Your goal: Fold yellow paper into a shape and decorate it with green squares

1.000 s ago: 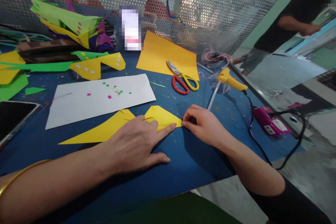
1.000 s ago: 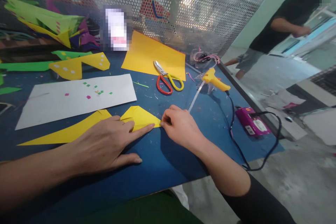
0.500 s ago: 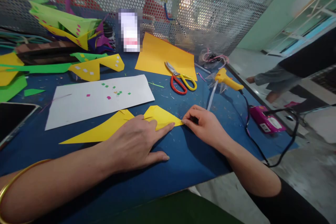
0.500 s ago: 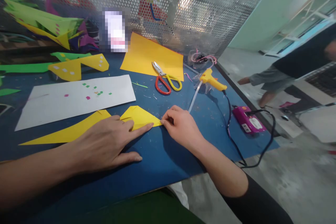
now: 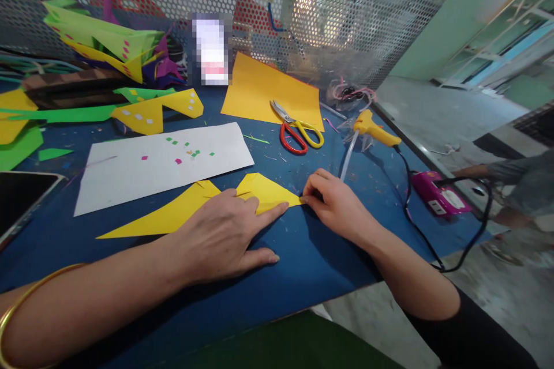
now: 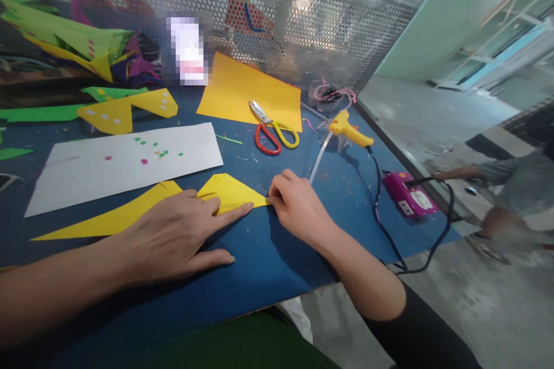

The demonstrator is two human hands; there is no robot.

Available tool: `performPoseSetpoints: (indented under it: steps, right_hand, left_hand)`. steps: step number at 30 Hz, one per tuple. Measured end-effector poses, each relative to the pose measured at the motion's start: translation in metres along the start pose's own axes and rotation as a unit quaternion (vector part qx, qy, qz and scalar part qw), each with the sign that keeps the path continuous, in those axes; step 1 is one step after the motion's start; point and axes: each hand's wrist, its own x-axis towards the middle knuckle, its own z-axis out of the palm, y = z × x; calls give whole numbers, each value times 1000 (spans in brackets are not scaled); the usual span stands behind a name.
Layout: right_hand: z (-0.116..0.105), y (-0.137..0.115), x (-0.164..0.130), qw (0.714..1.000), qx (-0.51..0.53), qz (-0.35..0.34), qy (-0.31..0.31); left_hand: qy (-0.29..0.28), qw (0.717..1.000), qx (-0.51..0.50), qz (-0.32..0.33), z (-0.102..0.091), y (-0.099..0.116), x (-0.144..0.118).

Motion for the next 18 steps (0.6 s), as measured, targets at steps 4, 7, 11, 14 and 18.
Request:
performPoseSetpoints:
  steps: [4, 7, 11, 14, 18]
  right_hand:
    - [-7, -7, -13, 983, -19, -81, 163]
    - [-4, -18, -29, 972, -75, -173, 144]
    - [15, -30, -46, 967, -128, -209, 72]
    - [28, -37, -52, 960, -199, -184, 65]
    - [34, -43, -54, 948, -260, -167, 74]
  left_hand:
    - [-7, 1000, 5, -5, 1, 0, 0]
    - [-3, 1000, 2, -5, 2, 0, -1]
    - [0, 1000, -2, -5, 3, 0, 0]
    - [7, 1000, 2, 0, 3, 0, 0]
    - [8, 1000, 9, 6, 3, 0, 0]
